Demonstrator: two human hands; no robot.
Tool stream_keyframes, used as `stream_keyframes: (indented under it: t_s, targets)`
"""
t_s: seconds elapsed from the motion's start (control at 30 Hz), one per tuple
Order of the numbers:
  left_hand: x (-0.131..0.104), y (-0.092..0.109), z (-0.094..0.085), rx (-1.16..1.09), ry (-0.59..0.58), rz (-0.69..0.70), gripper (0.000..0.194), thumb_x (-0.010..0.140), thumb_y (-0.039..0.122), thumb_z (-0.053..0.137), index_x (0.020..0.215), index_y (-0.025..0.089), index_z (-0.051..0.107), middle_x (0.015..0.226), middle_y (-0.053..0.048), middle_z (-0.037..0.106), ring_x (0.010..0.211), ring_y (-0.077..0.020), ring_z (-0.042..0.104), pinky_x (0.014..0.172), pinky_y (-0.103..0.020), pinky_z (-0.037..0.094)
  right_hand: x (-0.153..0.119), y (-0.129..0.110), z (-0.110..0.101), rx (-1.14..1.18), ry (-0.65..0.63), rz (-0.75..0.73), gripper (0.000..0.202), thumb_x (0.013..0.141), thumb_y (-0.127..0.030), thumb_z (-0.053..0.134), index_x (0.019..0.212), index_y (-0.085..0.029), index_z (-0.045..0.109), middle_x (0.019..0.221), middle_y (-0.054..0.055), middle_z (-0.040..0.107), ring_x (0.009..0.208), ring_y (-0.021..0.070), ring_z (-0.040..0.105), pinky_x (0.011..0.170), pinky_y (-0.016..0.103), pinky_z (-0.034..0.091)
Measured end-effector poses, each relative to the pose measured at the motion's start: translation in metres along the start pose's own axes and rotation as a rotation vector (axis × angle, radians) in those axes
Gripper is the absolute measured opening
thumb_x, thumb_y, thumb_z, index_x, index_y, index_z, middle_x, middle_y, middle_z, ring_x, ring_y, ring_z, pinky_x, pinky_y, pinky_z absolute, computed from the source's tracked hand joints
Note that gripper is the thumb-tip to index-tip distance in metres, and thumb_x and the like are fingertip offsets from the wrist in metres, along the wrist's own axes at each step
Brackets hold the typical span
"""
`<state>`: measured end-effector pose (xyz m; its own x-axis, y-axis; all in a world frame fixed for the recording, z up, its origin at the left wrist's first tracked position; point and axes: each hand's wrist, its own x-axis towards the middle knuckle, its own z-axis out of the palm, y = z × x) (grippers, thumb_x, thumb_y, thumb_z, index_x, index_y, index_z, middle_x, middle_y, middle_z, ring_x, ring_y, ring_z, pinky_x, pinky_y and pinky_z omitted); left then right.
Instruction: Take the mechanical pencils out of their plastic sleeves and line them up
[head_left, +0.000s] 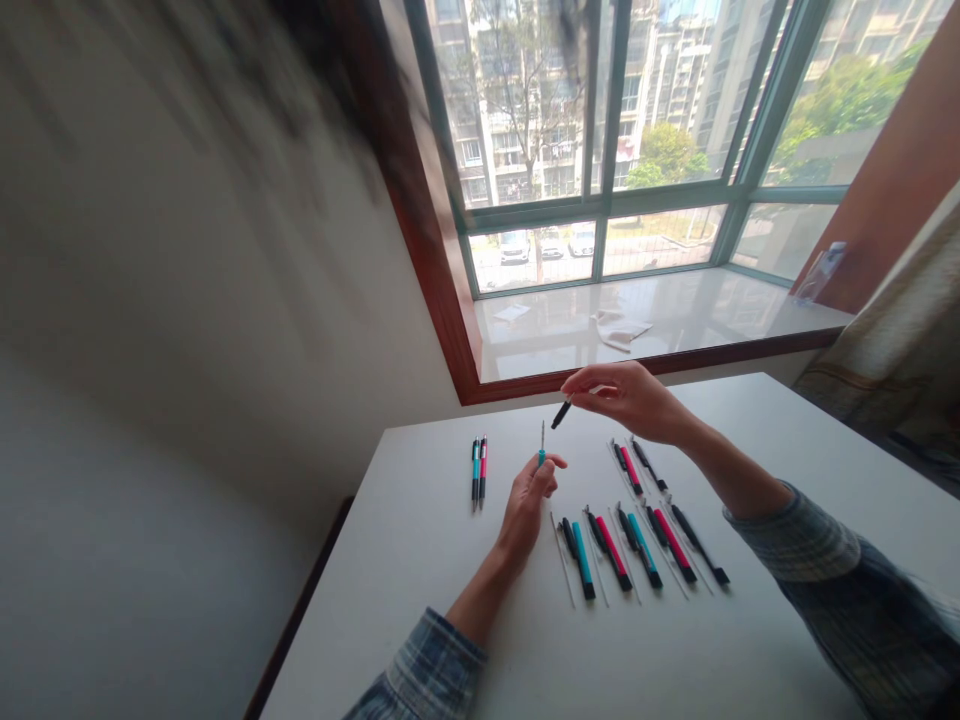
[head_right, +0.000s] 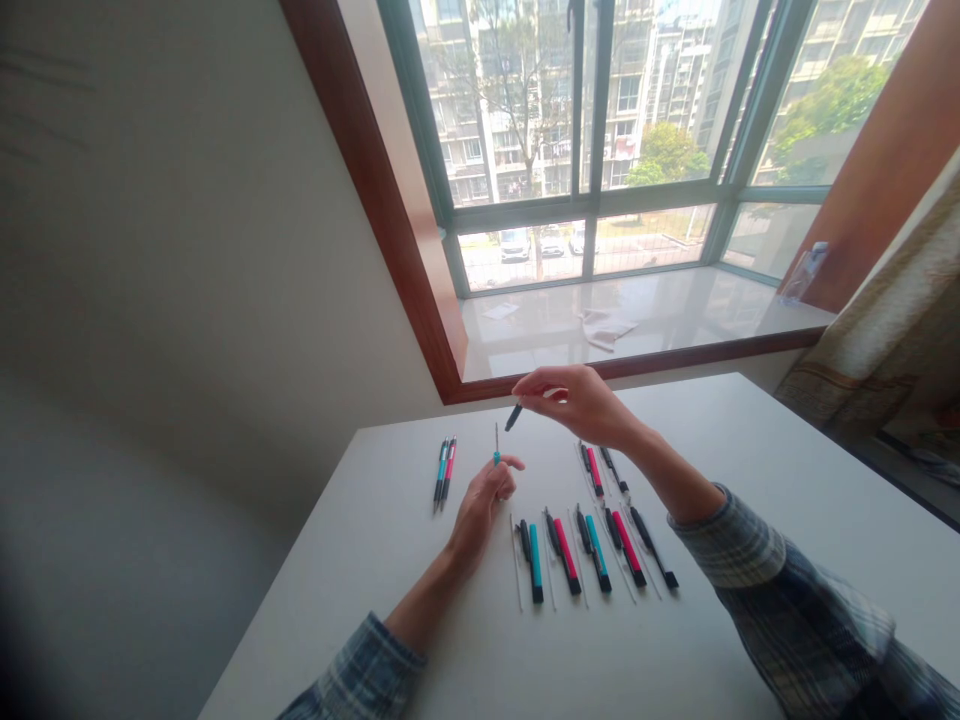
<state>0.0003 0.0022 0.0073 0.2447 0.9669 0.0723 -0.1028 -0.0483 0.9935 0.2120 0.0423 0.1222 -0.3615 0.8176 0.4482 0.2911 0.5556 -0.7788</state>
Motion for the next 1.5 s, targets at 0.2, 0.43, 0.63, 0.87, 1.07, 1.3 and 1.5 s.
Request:
stream_keyframes:
  t_s: [0.2,0.43,0.63,0.87,1.07,1.3,1.5]
  targets:
    - [0.002,-0.006,-0.001,0.027,-0.004,0.017,0.046,0.096,0.055,0.042,0.085,0.017,0.066,0.073,-0.002,0.046,0.068,-0.0177,0.035,0.073,-0.032,0.034,0.0,-0.008,-0.005,0.051,0.136,-0.051,0.042,0.087,-0.05,0.072,0.117,-0.021,0.07,0.098,0.008,0.076,0.094,0.024,0.073,0.084,0.043,0.062]
    - [0.001,0.0,0.002,0.083,-0.018,0.015,0.042,0.095,0.049,0.039,0.075,0.018,0.06,0.077,-0.003,0.05,0.07,-0.018,0.036,0.075,-0.032,0.035,0.0,-0.01,0.0,0.019,0.147,-0.062,0.037,0.087,-0.048,0.073,0.112,-0.022,0.07,0.096,0.007,0.076,0.09,0.0237,0.074,0.081,0.043,0.063]
    - [0.001,0.0,0.003,0.084,-0.021,0.013,0.042,0.094,0.05,0.04,0.072,0.019,0.056,0.079,-0.004,0.052,0.07,-0.0181,0.036,0.075,-0.033,0.035,-0.001,-0.008,0.001,-0.026,0.121,-0.079,0.035,0.088,-0.049,0.071,0.111,-0.022,0.071,0.097,0.006,0.076,0.09,0.0224,0.074,0.081,0.042,0.062]
    - [0.001,0.003,0.004,0.086,-0.024,0.01,0.043,0.095,0.05,0.04,0.07,0.019,0.055,0.08,-0.004,0.052,0.07,-0.0182,0.035,0.075,-0.033,0.034,-0.002,-0.008,0.003,-0.064,0.06,-0.071,0.032,0.088,-0.046,0.071,0.109,-0.021,0.072,0.098,0.007,0.076,0.088,0.0213,0.073,0.078,0.038,0.061]
    - [0.001,0.006,0.006,0.068,-0.037,0.018,0.043,0.096,0.051,0.04,0.071,0.019,0.056,0.081,-0.004,0.053,0.071,-0.0178,0.035,0.075,-0.033,0.034,-0.002,-0.011,0.008,-0.079,-0.052,-0.062,0.031,0.09,-0.045,0.068,0.11,-0.021,0.073,0.098,0.007,0.077,0.088,0.0214,0.073,0.079,0.038,0.06]
    - [0.001,0.006,0.008,0.064,-0.052,0.028,0.041,0.097,0.047,0.04,0.081,0.018,0.064,0.073,-0.001,0.046,0.07,-0.0181,0.034,0.073,-0.033,0.031,-0.003,-0.009,0.013,-0.087,-0.08,-0.055,0.028,0.09,-0.044,0.067,0.106,-0.022,0.076,0.096,0.006,0.078,0.086,0.0208,0.073,0.079,0.036,0.059]
    - [0.001,0.005,0.007,0.077,-0.049,0.028,0.042,0.096,0.049,0.04,0.08,0.018,0.064,0.071,-0.001,0.046,0.07,-0.0185,0.035,0.073,-0.033,0.032,-0.003,-0.007,0.014,-0.086,-0.107,-0.036,0.031,0.09,-0.047,0.066,0.103,-0.02,0.078,0.097,0.008,0.078,0.087,0.0221,0.073,0.08,0.038,0.06]
